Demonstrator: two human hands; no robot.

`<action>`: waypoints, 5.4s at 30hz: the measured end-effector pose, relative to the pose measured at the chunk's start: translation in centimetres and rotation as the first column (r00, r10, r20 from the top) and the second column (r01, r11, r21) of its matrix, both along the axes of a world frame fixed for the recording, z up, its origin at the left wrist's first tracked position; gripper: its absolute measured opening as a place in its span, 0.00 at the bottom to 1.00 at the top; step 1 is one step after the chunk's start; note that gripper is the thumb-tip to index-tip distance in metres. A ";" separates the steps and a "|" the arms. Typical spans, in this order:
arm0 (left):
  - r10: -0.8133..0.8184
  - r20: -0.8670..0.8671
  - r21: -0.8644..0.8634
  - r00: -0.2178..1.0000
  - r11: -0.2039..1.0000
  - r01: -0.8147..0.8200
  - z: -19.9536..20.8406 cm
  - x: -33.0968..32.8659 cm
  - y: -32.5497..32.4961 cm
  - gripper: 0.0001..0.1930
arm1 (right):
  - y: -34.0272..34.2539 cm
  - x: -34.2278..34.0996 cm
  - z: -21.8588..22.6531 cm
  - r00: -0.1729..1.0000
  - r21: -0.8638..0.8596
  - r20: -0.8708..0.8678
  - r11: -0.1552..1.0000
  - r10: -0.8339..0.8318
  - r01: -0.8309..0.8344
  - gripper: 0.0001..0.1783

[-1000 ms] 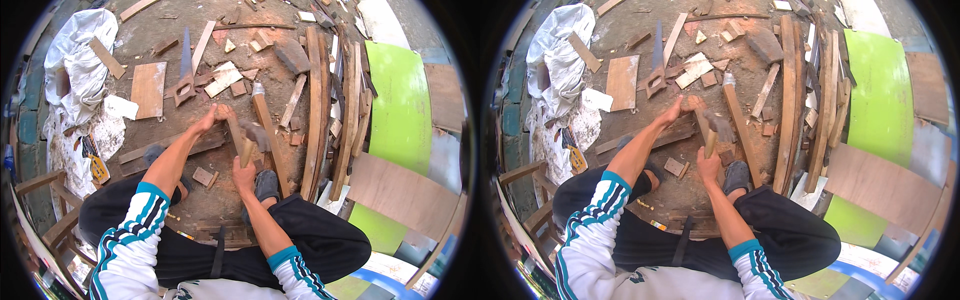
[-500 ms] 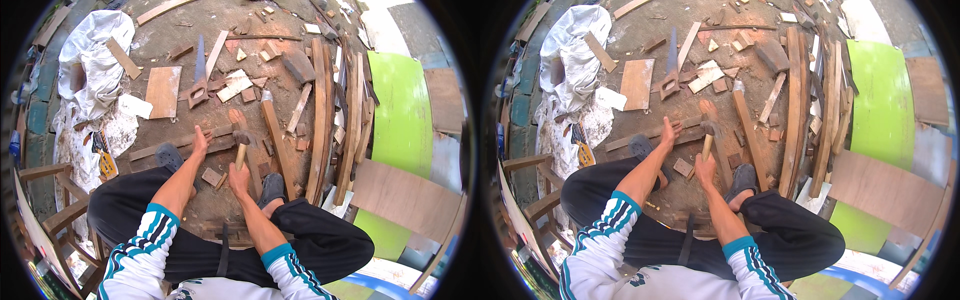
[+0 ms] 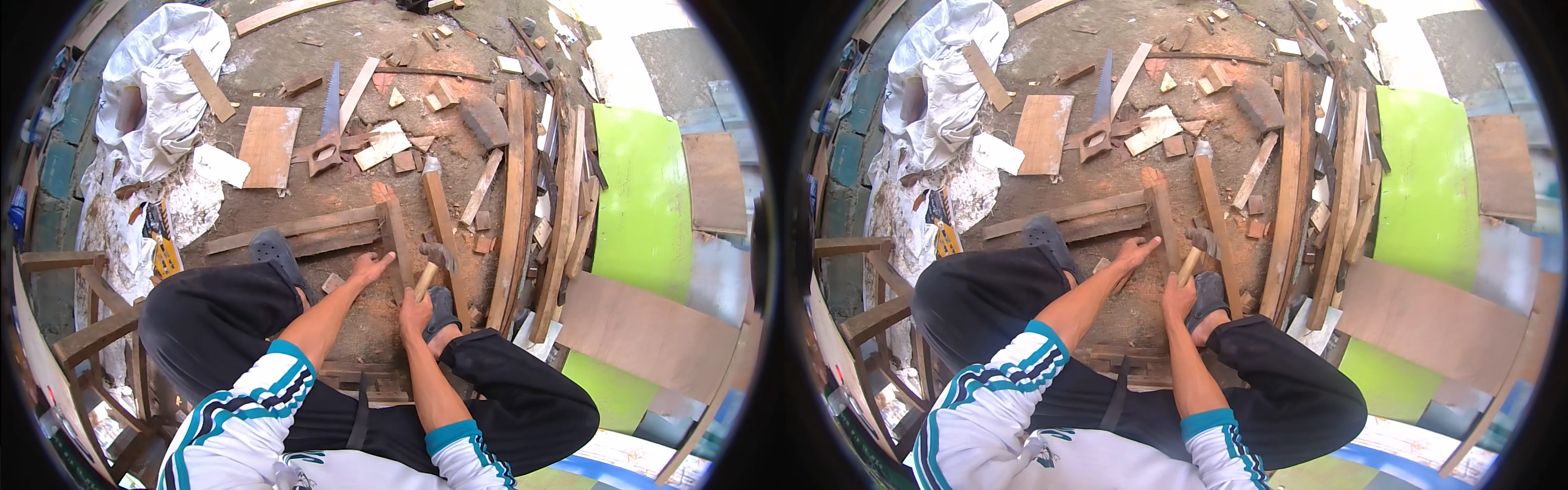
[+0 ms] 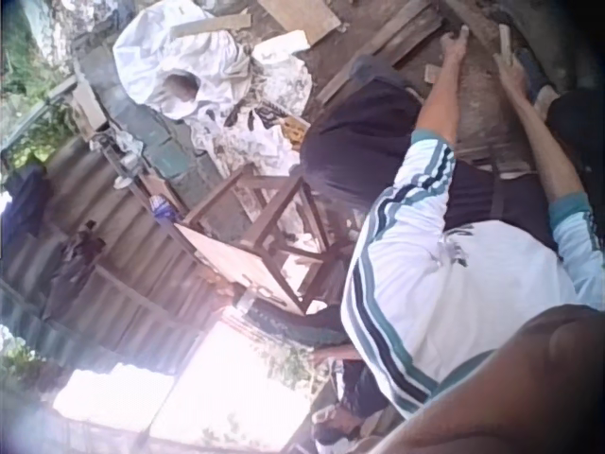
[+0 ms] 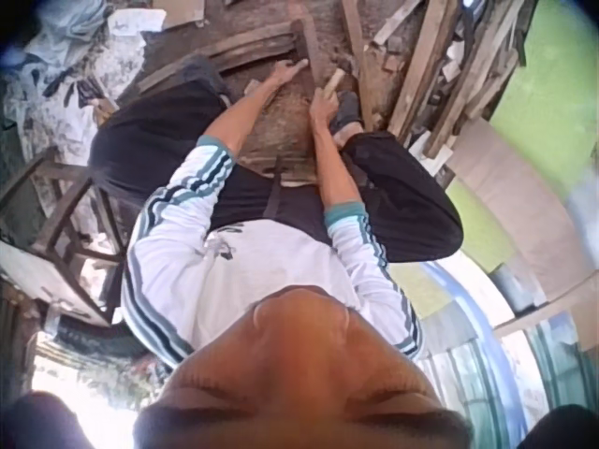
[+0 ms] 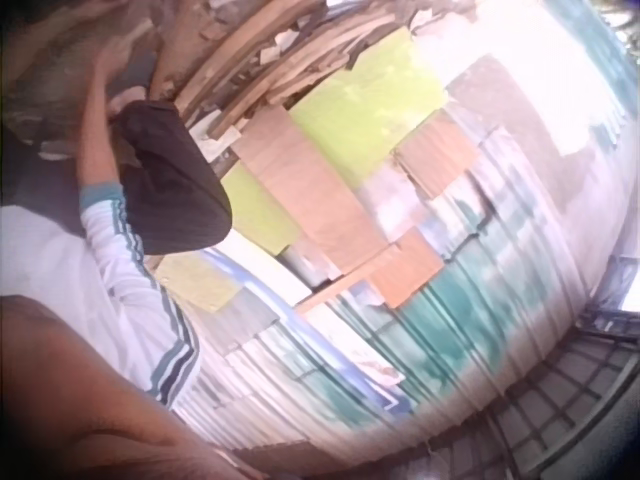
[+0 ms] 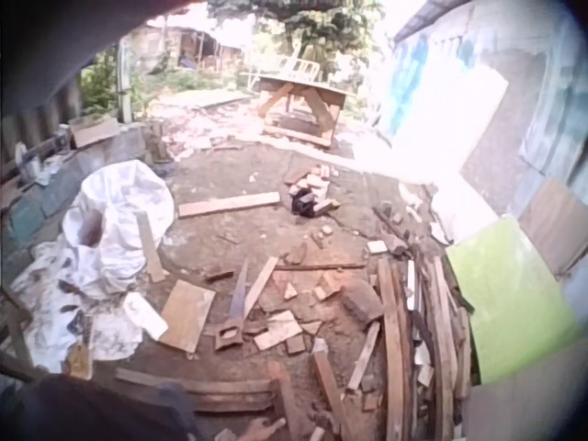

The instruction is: The person sits on the ground and repeatedly strikes a piece of wood with a hammer to break it into smaller pieces. The person picks up the wood, positions it, and hammers it multiple times.

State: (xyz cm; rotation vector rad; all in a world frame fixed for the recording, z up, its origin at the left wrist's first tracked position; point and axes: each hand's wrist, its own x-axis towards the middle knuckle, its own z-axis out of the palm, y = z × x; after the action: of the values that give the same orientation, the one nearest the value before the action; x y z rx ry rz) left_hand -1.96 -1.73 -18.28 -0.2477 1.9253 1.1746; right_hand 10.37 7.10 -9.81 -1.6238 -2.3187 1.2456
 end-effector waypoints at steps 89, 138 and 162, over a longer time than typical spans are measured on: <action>-0.641 -0.318 -0.149 0.699 0.762 0.631 2.5 -15.5 -1.4 0.30 | -4.4 -9.8 1.6 0.516 -0.720 -0.157 0.456 -0.842 0.524 0.11; -0.401 -0.473 -0.226 0.784 0.916 0.332 1.3 -15.8 3.2 0.21 | 13.8 -8.9 -2.7 0.692 0.332 0.298 0.608 0.658 -0.721 0.10; -0.284 -0.514 -0.149 0.810 0.959 0.241 0.1 -15.6 2.0 0.18 | 16.5 -7.0 -3.8 0.322 0.460 0.016 0.279 0.947 -0.843 0.09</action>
State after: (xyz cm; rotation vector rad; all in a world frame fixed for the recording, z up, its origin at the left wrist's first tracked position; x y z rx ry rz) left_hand -17.57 0.26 -18.23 0.3414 2.3935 1.0487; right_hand 3.38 23.62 -13.61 0.2180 -3.0449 0.7982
